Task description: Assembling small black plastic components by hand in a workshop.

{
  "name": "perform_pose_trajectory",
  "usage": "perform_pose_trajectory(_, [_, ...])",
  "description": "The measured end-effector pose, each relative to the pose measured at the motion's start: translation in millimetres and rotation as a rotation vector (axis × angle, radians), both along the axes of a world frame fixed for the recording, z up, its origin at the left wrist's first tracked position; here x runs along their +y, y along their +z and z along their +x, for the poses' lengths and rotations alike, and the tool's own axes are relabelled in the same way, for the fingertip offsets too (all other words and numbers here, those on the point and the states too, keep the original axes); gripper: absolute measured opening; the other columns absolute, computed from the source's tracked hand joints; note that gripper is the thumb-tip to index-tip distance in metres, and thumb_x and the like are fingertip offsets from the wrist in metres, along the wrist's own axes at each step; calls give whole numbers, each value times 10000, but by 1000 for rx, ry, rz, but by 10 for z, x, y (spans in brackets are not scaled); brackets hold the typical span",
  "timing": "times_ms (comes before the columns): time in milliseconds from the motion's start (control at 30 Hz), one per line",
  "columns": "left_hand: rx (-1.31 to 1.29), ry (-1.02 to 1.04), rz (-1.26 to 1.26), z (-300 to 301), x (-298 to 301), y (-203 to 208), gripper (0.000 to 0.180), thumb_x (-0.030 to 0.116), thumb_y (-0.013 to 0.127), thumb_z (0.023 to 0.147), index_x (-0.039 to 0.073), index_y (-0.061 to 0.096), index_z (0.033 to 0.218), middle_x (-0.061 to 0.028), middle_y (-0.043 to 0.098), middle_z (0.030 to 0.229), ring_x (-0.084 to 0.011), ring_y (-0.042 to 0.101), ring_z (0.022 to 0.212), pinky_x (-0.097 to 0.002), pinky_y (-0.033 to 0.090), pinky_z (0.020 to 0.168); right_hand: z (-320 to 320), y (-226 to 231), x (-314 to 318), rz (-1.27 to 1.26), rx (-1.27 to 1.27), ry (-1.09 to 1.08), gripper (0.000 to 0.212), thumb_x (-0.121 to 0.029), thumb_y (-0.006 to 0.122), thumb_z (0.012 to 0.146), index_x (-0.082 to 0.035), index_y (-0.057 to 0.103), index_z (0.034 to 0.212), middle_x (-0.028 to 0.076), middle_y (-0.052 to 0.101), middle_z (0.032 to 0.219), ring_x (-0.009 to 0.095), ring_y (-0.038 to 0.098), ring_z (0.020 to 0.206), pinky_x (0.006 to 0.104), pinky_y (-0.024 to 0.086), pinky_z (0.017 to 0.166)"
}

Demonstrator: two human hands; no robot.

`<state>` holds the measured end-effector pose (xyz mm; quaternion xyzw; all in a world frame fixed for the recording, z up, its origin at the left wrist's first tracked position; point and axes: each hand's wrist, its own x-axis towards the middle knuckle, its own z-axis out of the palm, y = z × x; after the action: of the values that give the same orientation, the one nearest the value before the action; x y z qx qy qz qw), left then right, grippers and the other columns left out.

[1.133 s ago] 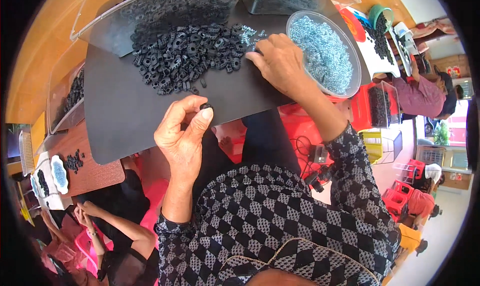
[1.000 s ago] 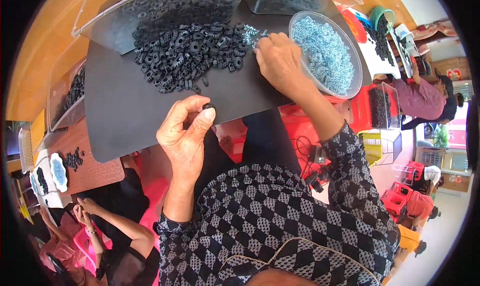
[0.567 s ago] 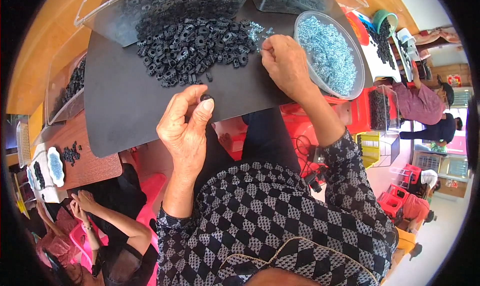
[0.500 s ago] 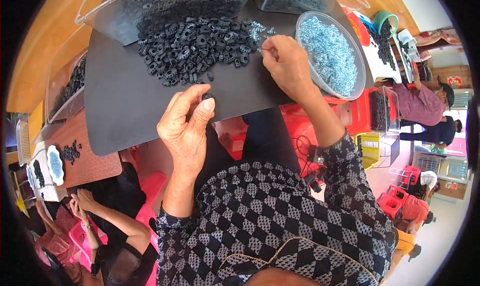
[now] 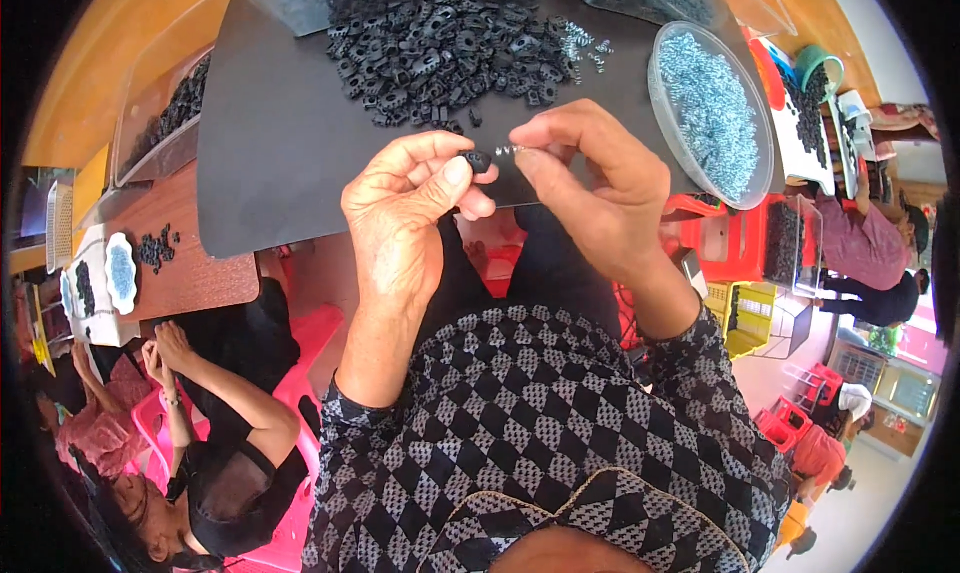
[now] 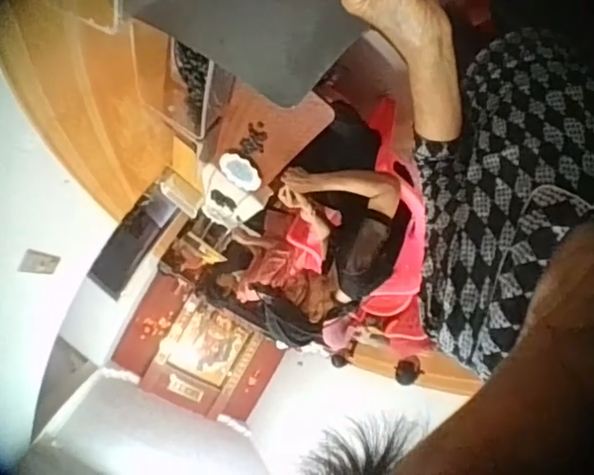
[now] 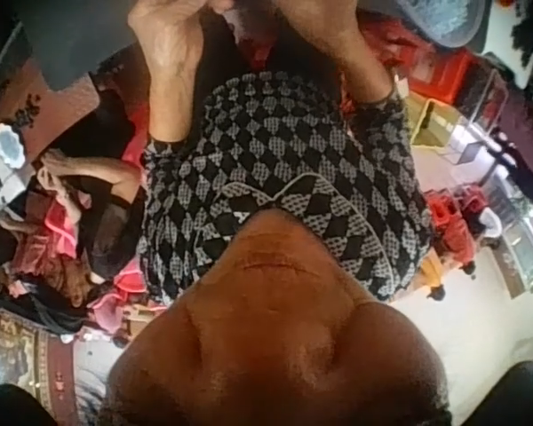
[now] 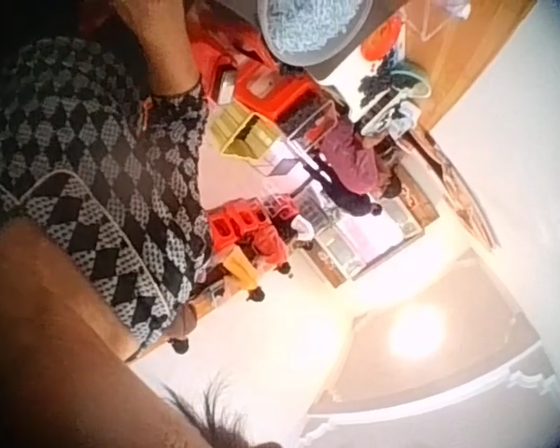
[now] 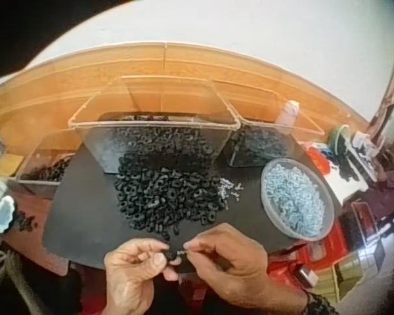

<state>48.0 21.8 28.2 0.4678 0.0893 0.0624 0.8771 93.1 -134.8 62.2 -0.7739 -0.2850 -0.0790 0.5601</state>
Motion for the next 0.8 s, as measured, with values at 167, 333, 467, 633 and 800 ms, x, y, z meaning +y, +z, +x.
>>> perform_pose_trajectory(167, [12, 13, -74, -25, -38, 60, 148, -12, 637, 816, -53, 607, 956, -153, 668, 821, -168, 634, 610, -236, 501, 592, -43, -44, 54, -27, -129, 14, 178, 92, 624, 738, 17, 644, 898, 70, 611, 864, 96, 541, 709, 216, 428, 597])
perform_pose_trajectory(333, [-67, 65, 8, -42, -30, 15, 156, -8, 635, 824, -47, 618, 975, -120, 654, 863, -149, 621, 649, -234, 510, 633, -61, -71, 89, -52, -193, 22, 182, 96, 625, 727, 13, 642, 889, 78, 609, 846, 110, 547, 693, 219, 431, 583])
perform_pose_trajectory(467, [-65, 66, 34, -42, -44, 30, 190, 9, 646, 822, -40, 624, 1004, -113, 652, 892, -137, 612, 679, -230, 508, 641, -101, -112, 108, -82, -199, 4, 189, 99, 621, 722, 2, 643, 882, 83, 609, 835, 122, 556, 678, 222, 432, 563])
perform_pose_trajectory(633, [-110, 17, 26, -57, -35, -31, 211, 6, 654, 817, -39, 622, 1021, -108, 655, 894, -133, 612, 726, -235, 510, 674, -122, -135, 144, -58, -233, -6, 179, 67, 637, 677, -21, 616, 831, 92, 602, 751, 251, 571, 672, 325, 450, 576])
perform_pose_trajectory(800, [-84, 90, 88, -89, -52, -39, 212, -47, 663, 788, -39, 629, 997, -96, 652, 892, -115, 598, 734, -225, 496, 681, -83, -104, 0, -54, -122, 4, 154, 91, 621, 727, 11, 647, 856, 79, 611, 825, 105, 548, 669, 220, 434, 561])
